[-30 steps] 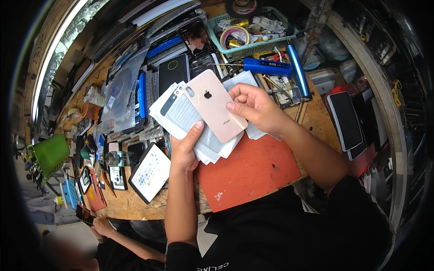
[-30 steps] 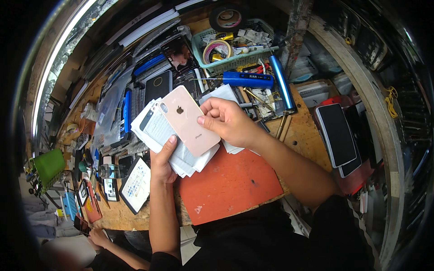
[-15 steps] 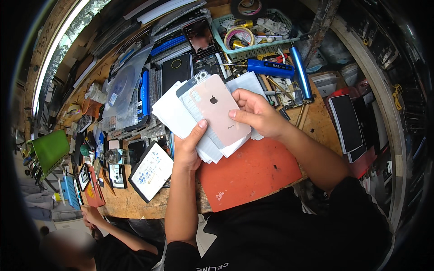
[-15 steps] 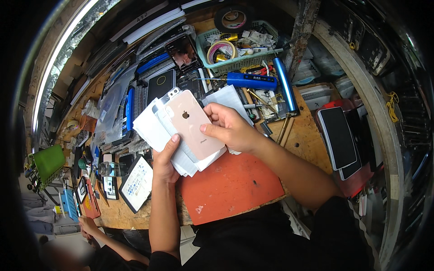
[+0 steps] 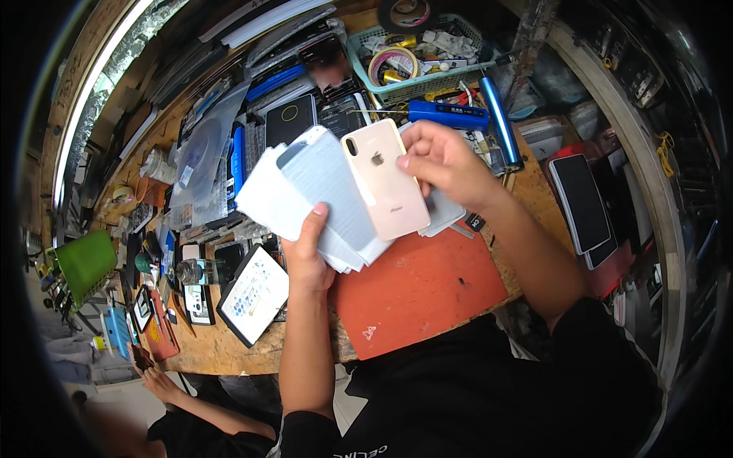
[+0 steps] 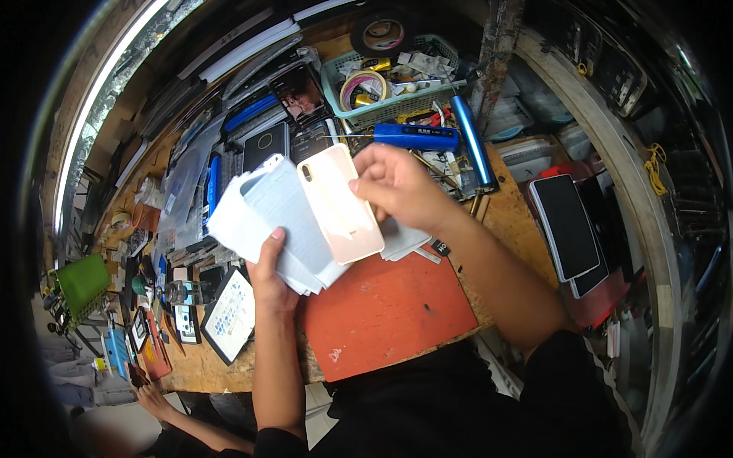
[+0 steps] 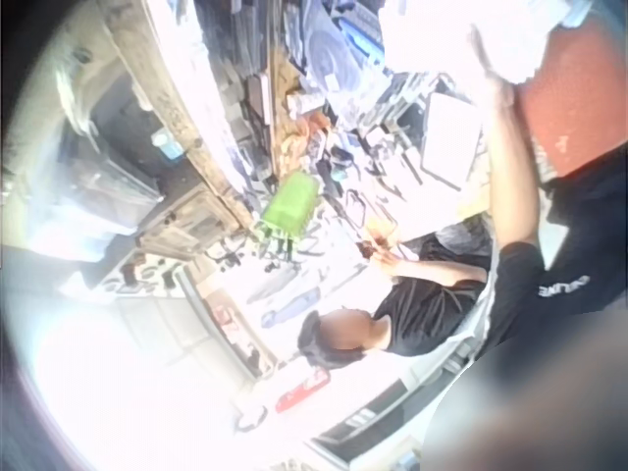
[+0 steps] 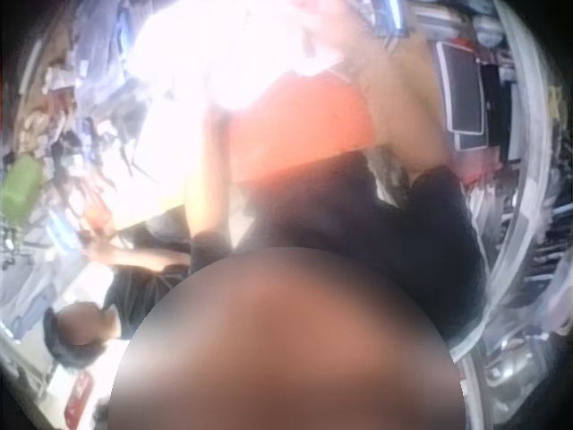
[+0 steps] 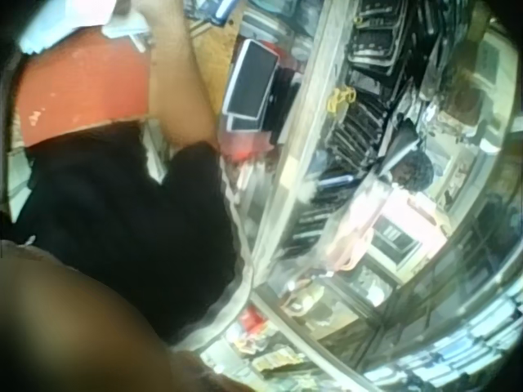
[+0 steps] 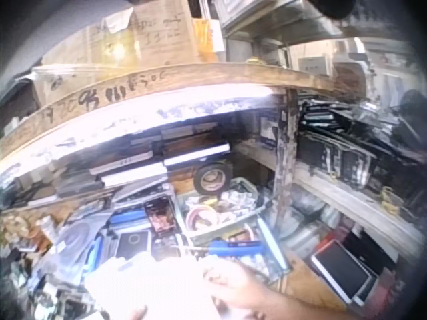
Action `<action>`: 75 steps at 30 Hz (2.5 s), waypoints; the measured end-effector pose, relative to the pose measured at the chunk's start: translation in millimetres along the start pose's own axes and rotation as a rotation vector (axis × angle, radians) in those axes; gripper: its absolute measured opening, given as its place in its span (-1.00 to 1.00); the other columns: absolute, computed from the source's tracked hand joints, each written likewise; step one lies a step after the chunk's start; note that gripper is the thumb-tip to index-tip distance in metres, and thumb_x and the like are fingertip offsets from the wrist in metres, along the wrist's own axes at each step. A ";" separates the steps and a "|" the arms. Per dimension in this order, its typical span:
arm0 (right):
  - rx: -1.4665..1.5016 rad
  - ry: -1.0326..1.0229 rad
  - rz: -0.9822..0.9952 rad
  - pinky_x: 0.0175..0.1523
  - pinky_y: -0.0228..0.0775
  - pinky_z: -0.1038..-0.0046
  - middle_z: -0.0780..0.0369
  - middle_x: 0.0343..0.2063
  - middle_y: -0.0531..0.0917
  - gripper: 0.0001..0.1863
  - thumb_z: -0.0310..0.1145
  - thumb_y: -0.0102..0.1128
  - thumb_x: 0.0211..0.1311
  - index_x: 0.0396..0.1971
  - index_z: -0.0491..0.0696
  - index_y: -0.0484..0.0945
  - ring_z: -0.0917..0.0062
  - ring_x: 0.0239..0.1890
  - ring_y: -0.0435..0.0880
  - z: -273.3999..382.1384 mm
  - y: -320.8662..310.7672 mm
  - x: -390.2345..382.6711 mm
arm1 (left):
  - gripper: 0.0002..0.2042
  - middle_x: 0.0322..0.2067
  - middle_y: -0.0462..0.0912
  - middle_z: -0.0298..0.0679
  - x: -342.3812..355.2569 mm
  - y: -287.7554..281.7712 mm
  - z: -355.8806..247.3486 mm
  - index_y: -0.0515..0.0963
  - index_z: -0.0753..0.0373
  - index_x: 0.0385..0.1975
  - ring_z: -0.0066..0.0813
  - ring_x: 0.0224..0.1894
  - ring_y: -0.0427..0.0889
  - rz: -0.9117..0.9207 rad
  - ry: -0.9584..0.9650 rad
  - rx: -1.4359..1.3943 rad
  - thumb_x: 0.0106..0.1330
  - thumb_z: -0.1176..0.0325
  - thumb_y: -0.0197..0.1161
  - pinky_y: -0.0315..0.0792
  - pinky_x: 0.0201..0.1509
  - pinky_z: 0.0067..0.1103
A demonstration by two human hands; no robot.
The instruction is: The person disassembles a smartphone, removes the battery, and reassembles the device using a screwdriver and a plastic pry tool. They then handle several phone cases and other components on the workbench.
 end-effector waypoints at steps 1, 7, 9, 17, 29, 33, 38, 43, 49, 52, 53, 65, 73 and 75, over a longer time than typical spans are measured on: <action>-0.048 -0.006 -0.052 -0.38 0.48 0.60 0.28 -0.39 0.69 -0.69 -0.50 0.25 0.40 0.08 -0.18 0.48 0.71 -0.40 0.68 3.7 -6.6 -0.4 | -0.30 0.24 0.51 0.07 1.7 -2.5 -1.6 0.25 0.46 0.41 -0.11 0.24 0.59 -0.032 0.030 0.013 0.34 0.33 0.42 0.52 0.32 -0.24; -0.866 -0.002 -0.234 -0.11 0.59 0.22 0.12 -0.36 0.71 -0.43 -0.49 0.31 0.18 0.22 -0.22 0.45 0.30 -0.35 0.75 9.6 -21.5 -4.3 | -0.27 0.23 0.50 0.09 4.9 -8.7 -1.7 0.25 0.47 0.40 -0.10 0.25 0.56 -0.074 0.079 0.071 0.31 0.30 0.44 0.48 0.34 -0.24; -1.198 -0.123 -0.337 -0.02 0.58 0.09 0.06 -0.29 0.72 -0.44 -0.41 0.32 0.22 0.23 -0.22 0.48 0.04 -0.25 0.74 10.2 -16.6 -6.0 | -0.26 0.21 0.52 0.09 2.1 -7.8 -1.2 0.27 0.48 0.39 -0.09 0.22 0.59 -0.058 0.027 0.084 0.28 0.30 0.45 0.51 0.31 -0.24; -0.319 -0.381 -0.122 -0.23 0.49 0.60 0.28 -0.28 0.70 -0.65 -0.48 0.24 0.48 0.20 -0.21 0.58 0.73 -0.31 0.63 0.6 2.6 -3.7 | -0.25 0.12 0.58 0.14 -8.8 9.0 6.2 0.27 0.49 0.38 -0.04 0.13 0.68 0.241 -0.194 0.116 0.22 0.34 0.46 0.66 0.17 -0.24; 0.042 -0.160 -0.019 -0.17 0.56 0.57 0.22 -0.23 0.72 -0.71 -0.42 0.31 0.48 0.06 -0.27 0.60 0.62 -0.16 0.71 -16.5 17.9 -2.7 | -0.40 0.15 0.60 0.02 -6.8 10.8 11.7 0.35 0.41 0.35 -0.19 0.15 0.66 0.239 -0.179 0.019 0.39 0.31 0.40 0.63 0.18 -0.32; -0.069 0.062 0.105 -0.11 0.62 0.52 0.14 -0.08 0.75 -0.57 -0.37 0.31 0.50 0.23 -0.25 0.50 0.55 -0.06 0.75 -19.0 27.7 -8.9 | -0.38 0.13 0.61 0.07 -6.2 14.1 13.9 0.32 0.42 0.37 -0.12 0.13 0.69 0.051 -0.048 -0.015 0.41 0.26 0.36 0.61 0.22 -0.25; 0.091 -0.074 -0.217 0.08 0.63 0.41 0.15 -0.06 0.78 -0.71 -0.42 0.22 0.54 0.14 -0.21 0.56 0.56 -0.08 0.78 5.8 -5.3 2.2 | -0.36 0.17 0.58 0.11 -2.6 8.3 6.6 0.29 0.44 0.37 -0.07 0.17 0.66 0.306 -0.183 -0.416 0.33 0.33 0.33 0.61 0.21 -0.23; -0.593 -0.040 -0.280 -0.04 0.62 0.34 0.15 -0.19 0.80 -0.67 -0.39 0.32 0.45 0.10 -0.21 0.57 0.51 -0.15 0.79 11.0 -36.9 1.5 | -0.35 0.15 0.54 0.04 0.8 0.2 9.9 0.30 0.42 0.35 -0.10 0.13 0.64 0.005 -0.119 -0.040 0.29 0.35 0.37 0.61 0.21 -0.22; -1.258 -0.528 -0.653 -0.12 0.61 0.19 0.07 -0.31 0.74 -0.81 -0.36 0.37 0.33 -0.19 -0.17 0.68 0.08 -0.37 0.75 8.0 -15.8 -4.7 | -0.30 0.17 0.56 0.01 -3.3 8.1 7.9 0.30 0.39 0.37 -0.14 0.20 0.61 0.061 -0.094 0.016 0.30 0.32 0.51 0.58 0.26 -0.27; -0.655 -0.339 -0.372 -0.17 0.58 0.31 0.11 -0.33 0.74 -0.78 -0.34 0.41 0.34 -0.22 -0.20 0.66 0.34 -0.42 0.73 -0.9 2.3 -6.4 | -0.29 0.18 0.56 0.00 -3.3 10.2 8.7 0.30 0.39 0.37 -0.16 0.21 0.61 0.100 -0.073 0.064 0.33 0.27 0.52 0.58 0.27 -0.27; -0.358 -0.169 -0.153 -0.23 0.54 0.44 0.18 -0.37 0.72 -0.77 -0.32 0.43 0.37 -0.25 -0.20 0.65 0.61 -0.41 0.68 -7.7 11.8 -7.3 | -0.29 0.18 0.57 0.00 -3.5 10.6 10.5 0.31 0.38 0.37 -0.16 0.22 0.61 0.103 -0.062 0.057 0.34 0.24 0.52 0.58 0.27 -0.26; -0.851 -0.717 -0.194 -0.18 0.63 0.28 0.13 -0.26 0.65 -0.69 -0.51 0.37 0.16 -0.07 -0.21 0.69 0.20 -0.26 0.74 -3.6 71.1 -36.9 | -0.31 0.23 0.56 0.01 -4.3 7.4 31.5 0.27 0.34 0.42 -0.20 0.23 0.62 0.187 0.031 -0.008 0.46 0.08 0.39 0.55 0.34 -0.30; -0.690 -0.498 -0.332 -0.10 0.52 0.52 0.17 -0.21 0.71 -0.78 -0.55 0.29 0.30 -0.07 -0.21 0.66 0.50 -0.22 0.70 -4.1 33.1 -17.8 | -0.36 0.19 0.57 0.04 1.7 2.2 9.5 0.25 0.41 0.41 -0.12 0.18 0.67 0.052 0.000 -0.032 0.41 0.30 0.32 0.62 0.26 -0.25; -0.253 -0.162 -0.085 -0.06 0.50 0.55 0.23 -0.21 0.71 -0.76 -0.50 0.29 0.38 0.00 -0.18 0.64 0.58 -0.21 0.68 -8.8 26.7 -12.6 | -0.37 0.19 0.58 0.03 1.9 -0.7 4.0 0.26 0.41 0.40 -0.13 0.18 0.68 0.061 0.031 -0.032 0.42 0.29 0.32 0.63 0.26 -0.25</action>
Point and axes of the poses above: each hand's wrist, its own x-axis towards the middle knuckle, its own y-axis out of the palm, z = x × y, the point moved 2 cm from there along x, towards the middle knuckle
